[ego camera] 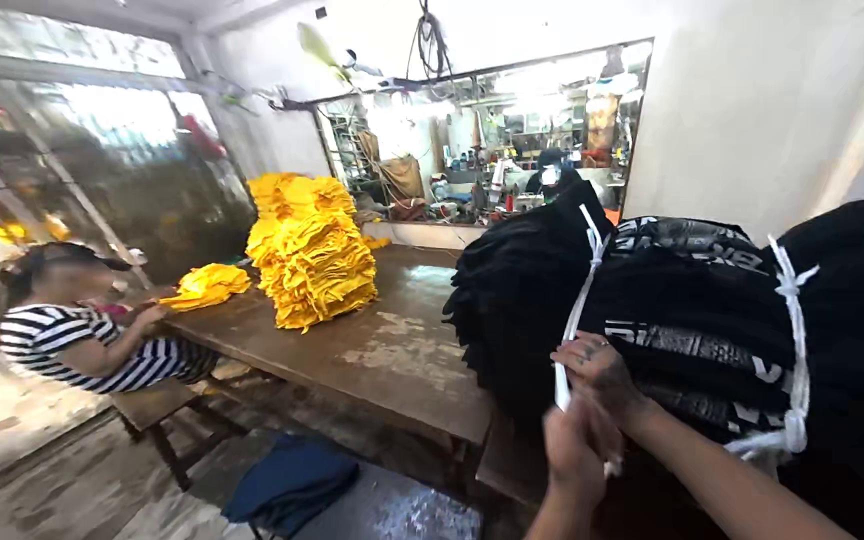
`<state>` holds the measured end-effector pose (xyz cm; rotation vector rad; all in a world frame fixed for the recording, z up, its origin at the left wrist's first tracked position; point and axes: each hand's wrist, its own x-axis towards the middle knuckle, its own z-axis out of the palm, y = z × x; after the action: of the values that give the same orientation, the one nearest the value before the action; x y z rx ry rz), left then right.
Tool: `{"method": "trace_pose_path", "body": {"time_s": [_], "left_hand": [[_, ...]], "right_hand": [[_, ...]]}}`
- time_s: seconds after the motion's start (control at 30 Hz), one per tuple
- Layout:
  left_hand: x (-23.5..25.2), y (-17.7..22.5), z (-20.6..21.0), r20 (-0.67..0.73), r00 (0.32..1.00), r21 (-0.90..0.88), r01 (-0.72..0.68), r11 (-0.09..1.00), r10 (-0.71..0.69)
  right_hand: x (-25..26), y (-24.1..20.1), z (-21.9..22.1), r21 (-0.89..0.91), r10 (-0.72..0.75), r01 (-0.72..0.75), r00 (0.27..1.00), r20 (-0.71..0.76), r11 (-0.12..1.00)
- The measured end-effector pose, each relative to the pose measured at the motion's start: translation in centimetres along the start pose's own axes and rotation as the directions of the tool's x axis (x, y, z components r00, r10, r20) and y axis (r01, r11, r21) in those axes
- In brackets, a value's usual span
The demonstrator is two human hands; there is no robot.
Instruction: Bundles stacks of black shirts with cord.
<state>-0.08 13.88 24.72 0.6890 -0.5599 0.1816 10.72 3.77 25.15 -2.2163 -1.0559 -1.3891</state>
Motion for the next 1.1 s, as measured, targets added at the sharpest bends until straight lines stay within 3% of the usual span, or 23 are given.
{"method": "trace_pose_path", "body": {"time_s": [0.1, 0.17, 0.2, 0.23, 0.3, 0.37, 0.43, 0.53, 0.67, 0.73, 0.8, 0.93, 1.0, 1.07, 1.1], "left_hand": [[4.4, 1.4, 1.2, -0.215, 0.917, 0.028, -0.339, 0.94, 0.337], [6.3, 0.7, 0.1, -0.334, 0.805, 0.293, -0.406, 0.866, 0.49], [7.0, 0.3, -1.1, -0.309, 0.793, 0.494, -0.338, 0.801, 0.525], [7.4, -0.1, -2.6, -0.231, 0.841, 0.703, -0.204, 0.682, 0.49], [7.6, 0.5, -4.4, -0.103, 0.979, 0.947, 0.043, 0.317, 0.176], [8.6, 2.3, -4.2, -0.096, 0.989, 0.984, 0.111, 0.137, -0.113], [10.0, 3.8, -4.1, -0.148, 0.939, 0.976, 0.19, 0.11, -0.31], [11.9, 4.7, -4.6, -0.209, 0.848, 0.947, 0.301, 0.116, -0.488], [13.2, 5.3, -3.5, -0.256, 0.656, 0.927, 0.375, 0.012, -0.71], [14.3, 5.4, -3.6, -0.232, 0.563, 0.889, 0.453, 0.062, -0.794], [14.4, 4.8, -5.4, -0.152, 0.53, 0.811, 0.549, 0.201, -0.834], [13.1, 2.4, -8.4, -0.018, 0.665, 0.667, 0.565, 0.486, -0.747], [13.2, 1.7, -9.5, 0.042, 0.677, 0.592, 0.576, 0.564, -0.735], [13.8, 1.2, -10.8, 0.123, 0.646, 0.555, 0.585, 0.592, -0.754], [14.2, 1.1, -11.4, 0.168, 0.614, 0.55, 0.591, 0.59, -0.771]], "right_hand": [[-0.3, -0.8, -0.4, -0.008, 0.031, -0.031, 1.0, 0.004, 0.999], [-0.2, -0.6, 0.0, -0.038, 0.019, -0.019, 1.0, 0.014, 0.999], [0.1, -0.4, 0.1, -0.066, 0.006, -0.005, 1.0, 0.03, 0.998], [0.1, -0.3, -0.1, -0.084, -0.004, 0.009, 0.998, 0.058, 0.996], [-0.2, -0.6, -0.5, -0.071, -0.016, 0.025, 0.991, 0.13, 0.997], [-0.3, -0.4, -0.7, -0.037, -0.036, 0.041, 0.992, 0.122, 0.998], [-0.9, -0.4, -0.7, 0.006, -0.049, 0.049, 0.996, 0.076, 0.999], [-1.4, -0.1, -0.5, 0.075, -0.066, 0.067, 0.998, -0.015, 0.995], [-2.0, 0.5, -0.3, 0.105, -0.08, 0.089, 0.992, -0.094, 0.99], [-1.8, 1.0, -0.1, 0.107, -0.085, 0.098, 0.989, -0.119, 0.989], [-2.0, 1.1, 0.1, 0.122, -0.081, 0.097, 0.988, -0.128, 0.988], [-4.6, -1.1, -1.4, 0.25, 0.091, -0.053, 0.985, -0.144, 0.967], [-8.9, -4.5, -1.7, 0.321, 0.229, -0.182, 0.967, -0.112, 0.929], [-14.0, -7.4, -0.1, 0.425, 0.431, -0.437, 0.895, 0.117, 0.793], [-15.5, -8.6, 1.0, 0.412, 0.569, -0.643, 0.765, 0.303, 0.645]]}}
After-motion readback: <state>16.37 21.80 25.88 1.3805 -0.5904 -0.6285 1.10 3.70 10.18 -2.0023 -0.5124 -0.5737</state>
